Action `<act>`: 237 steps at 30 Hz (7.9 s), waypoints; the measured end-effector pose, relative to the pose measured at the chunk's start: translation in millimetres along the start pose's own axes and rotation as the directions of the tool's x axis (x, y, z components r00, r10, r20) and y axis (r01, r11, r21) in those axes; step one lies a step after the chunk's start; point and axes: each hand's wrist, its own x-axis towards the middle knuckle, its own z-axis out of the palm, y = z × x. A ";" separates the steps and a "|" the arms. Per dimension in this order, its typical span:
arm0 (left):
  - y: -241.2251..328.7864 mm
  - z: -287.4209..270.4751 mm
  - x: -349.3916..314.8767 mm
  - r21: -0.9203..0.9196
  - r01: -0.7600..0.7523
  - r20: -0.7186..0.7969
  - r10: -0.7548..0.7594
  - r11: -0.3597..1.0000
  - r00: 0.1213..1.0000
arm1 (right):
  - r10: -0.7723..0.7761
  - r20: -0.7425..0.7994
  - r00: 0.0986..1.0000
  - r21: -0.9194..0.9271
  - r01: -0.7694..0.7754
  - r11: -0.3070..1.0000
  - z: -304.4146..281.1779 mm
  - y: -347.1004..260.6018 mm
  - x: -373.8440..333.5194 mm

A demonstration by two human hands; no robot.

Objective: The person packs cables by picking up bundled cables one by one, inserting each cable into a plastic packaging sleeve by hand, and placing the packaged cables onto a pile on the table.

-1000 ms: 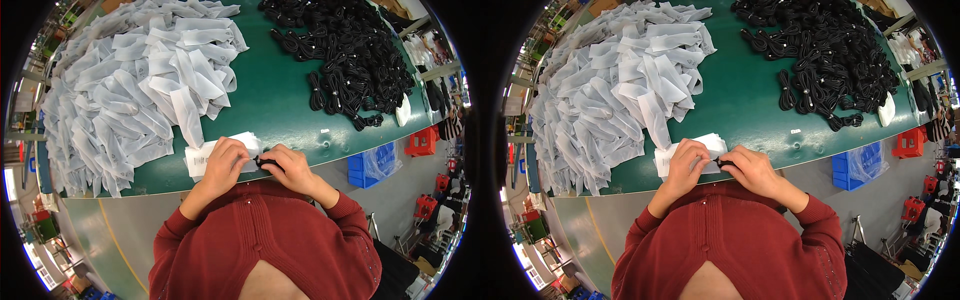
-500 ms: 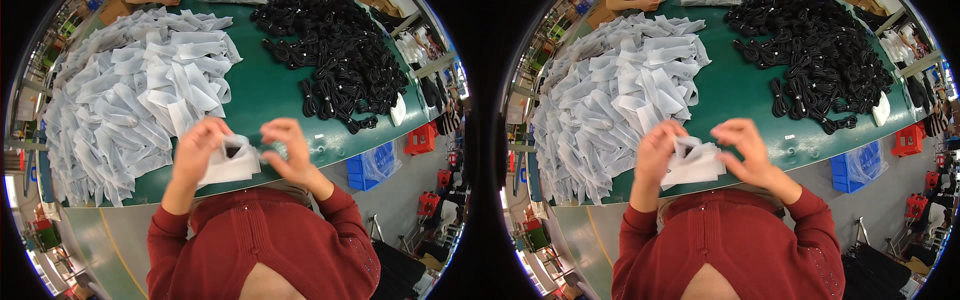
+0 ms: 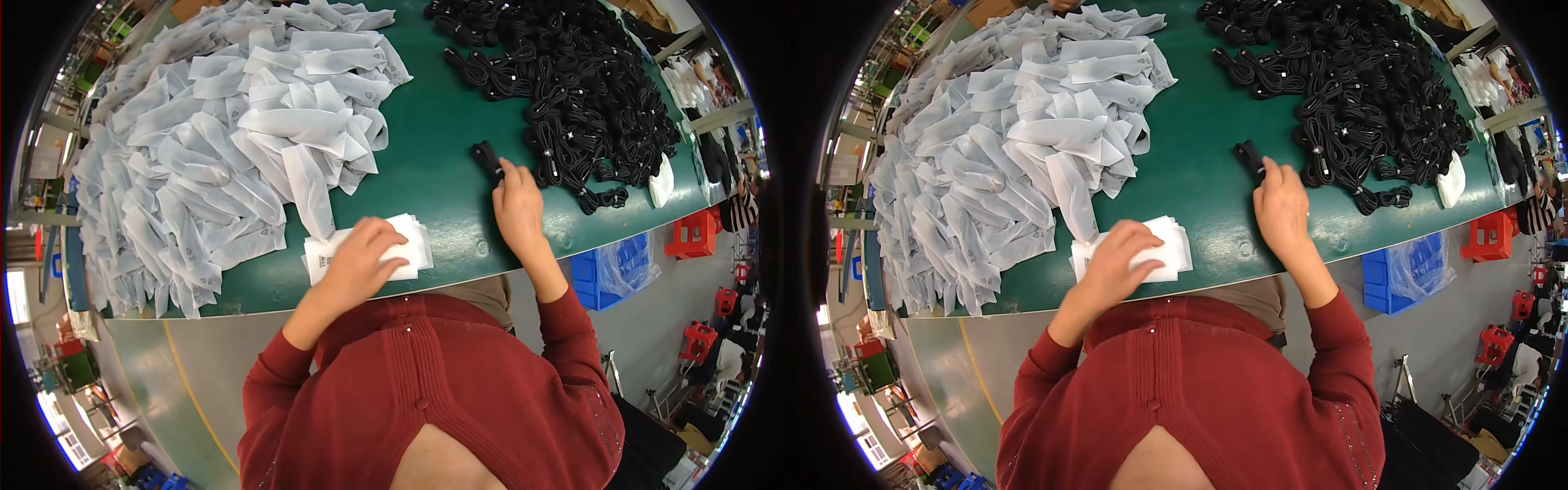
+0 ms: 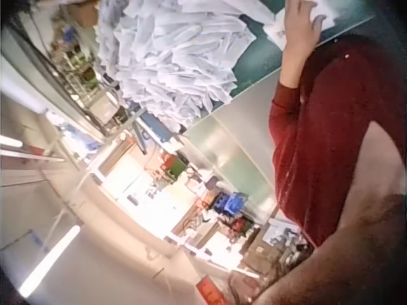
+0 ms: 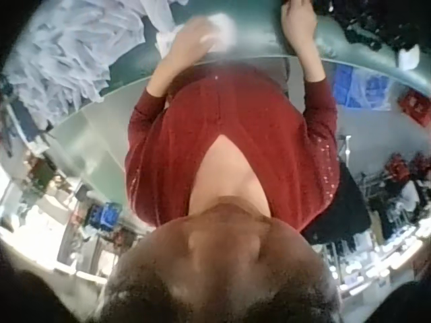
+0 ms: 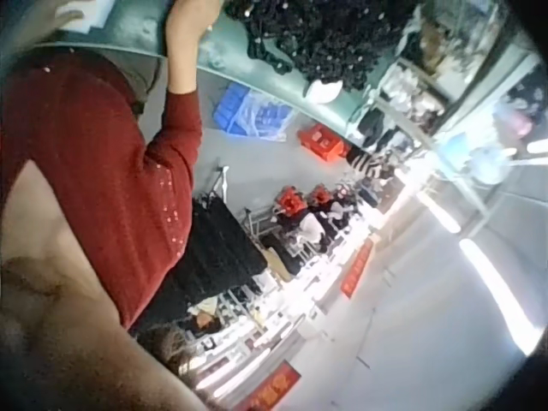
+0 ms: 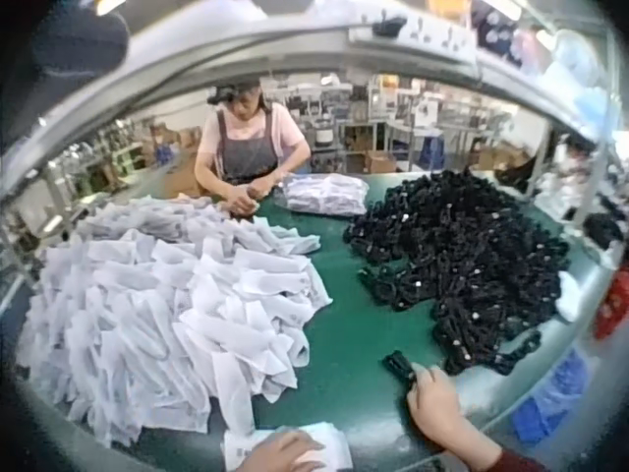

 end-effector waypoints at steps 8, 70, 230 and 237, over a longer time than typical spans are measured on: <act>-1.5 29.9 -9.2 0.025 0.076 -0.077 -0.074 0.997 0.994 | -0.037 0.191 0.981 0.530 -0.071 0.845 -30.9 -59.7 -34.3; 8.3 28.8 -7.9 0.138 0.041 -0.061 -0.033 0.990 0.998 | 0.000 -0.312 0.950 -0.024 -0.008 1.000 -15.8 36.0 8.6; 15.6 25.2 0.2 -0.113 0.057 -0.164 -0.076 0.992 0.984 | -0.205 0.460 0.864 0.675 -0.190 0.713 -45.3 -54.5 -54.9; 18.8 14.0 11.1 -0.157 0.086 -0.192 -0.116 0.984 0.975 | -0.349 0.144 0.926 0.713 0.147 0.686 -35.9 -73.8 -38.9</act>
